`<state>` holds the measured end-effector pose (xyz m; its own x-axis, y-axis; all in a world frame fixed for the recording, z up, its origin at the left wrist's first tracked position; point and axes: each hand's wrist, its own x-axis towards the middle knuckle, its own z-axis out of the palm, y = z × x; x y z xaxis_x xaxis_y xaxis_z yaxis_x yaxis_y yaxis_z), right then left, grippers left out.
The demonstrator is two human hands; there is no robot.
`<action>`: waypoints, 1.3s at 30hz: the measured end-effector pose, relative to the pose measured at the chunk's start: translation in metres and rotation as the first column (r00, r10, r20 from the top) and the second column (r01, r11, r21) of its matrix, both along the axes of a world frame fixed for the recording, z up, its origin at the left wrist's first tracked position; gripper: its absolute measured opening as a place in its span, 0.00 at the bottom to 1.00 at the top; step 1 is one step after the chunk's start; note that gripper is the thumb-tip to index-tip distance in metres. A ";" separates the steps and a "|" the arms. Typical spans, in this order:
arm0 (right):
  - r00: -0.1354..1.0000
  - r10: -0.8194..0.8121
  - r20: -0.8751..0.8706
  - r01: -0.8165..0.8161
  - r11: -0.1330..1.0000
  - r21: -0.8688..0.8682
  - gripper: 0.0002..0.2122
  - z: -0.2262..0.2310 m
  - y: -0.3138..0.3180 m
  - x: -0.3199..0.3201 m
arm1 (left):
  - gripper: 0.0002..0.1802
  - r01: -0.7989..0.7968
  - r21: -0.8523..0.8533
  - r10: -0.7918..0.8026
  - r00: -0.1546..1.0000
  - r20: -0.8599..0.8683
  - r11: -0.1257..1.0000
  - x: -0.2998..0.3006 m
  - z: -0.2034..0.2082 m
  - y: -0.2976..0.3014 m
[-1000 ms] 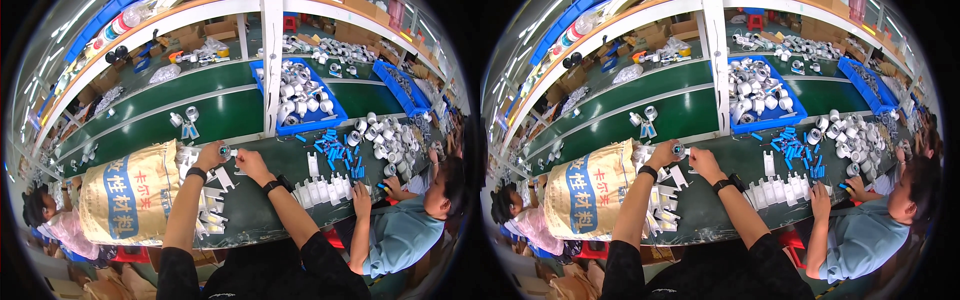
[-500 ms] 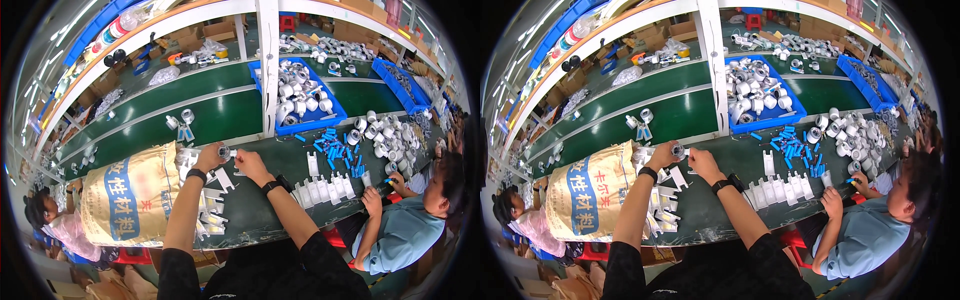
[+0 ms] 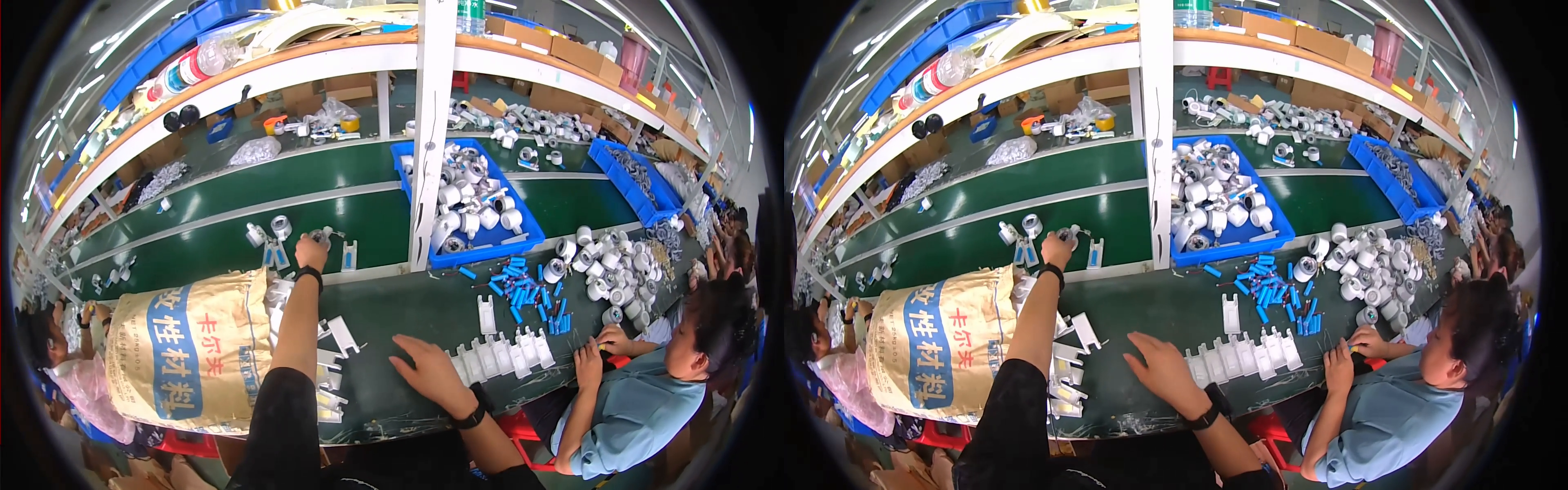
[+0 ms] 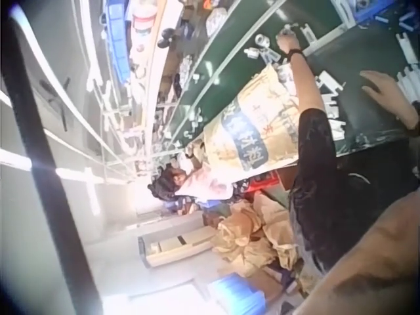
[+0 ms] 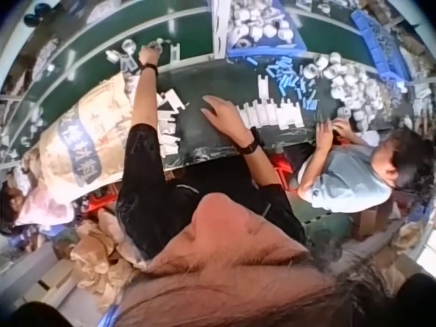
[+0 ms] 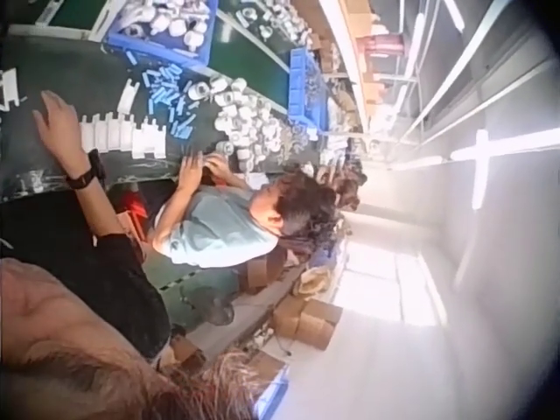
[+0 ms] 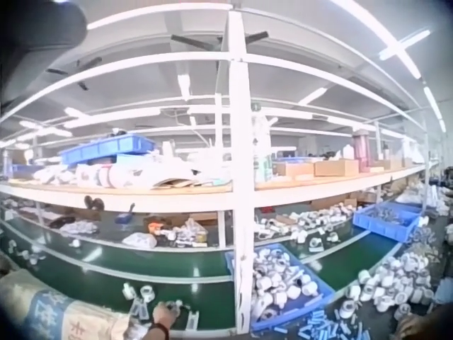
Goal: Assembling white plastic housings and internal components on a production conveyor belt.
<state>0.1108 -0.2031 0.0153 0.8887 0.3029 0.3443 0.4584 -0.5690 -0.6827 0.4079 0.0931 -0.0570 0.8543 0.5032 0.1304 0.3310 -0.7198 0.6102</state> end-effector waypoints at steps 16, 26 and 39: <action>0.971 -0.221 -0.089 0.200 0.959 -0.202 0.19 -0.061 0.134 0.049 | 0.27 0.340 -0.363 -0.350 0.936 0.040 0.868 -0.299 0.244 0.003; 0.983 -0.109 0.147 0.116 0.992 -0.040 0.09 -0.054 0.101 0.056 | 0.16 0.096 -0.796 -0.144 0.990 0.012 0.597 -0.471 0.106 -0.036; 0.797 0.558 0.232 -0.569 0.822 -0.019 0.10 -0.013 0.089 -0.070 | 0.28 0.030 -0.904 -0.051 0.997 0.057 -0.426 -0.461 0.056 -0.052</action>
<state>0.0409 -0.1140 0.0028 0.4668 0.7043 0.5349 0.8266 -0.1326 -0.5469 -0.0535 0.0410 -0.0013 0.8759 -0.1399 -0.4617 0.3513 0.8408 0.4119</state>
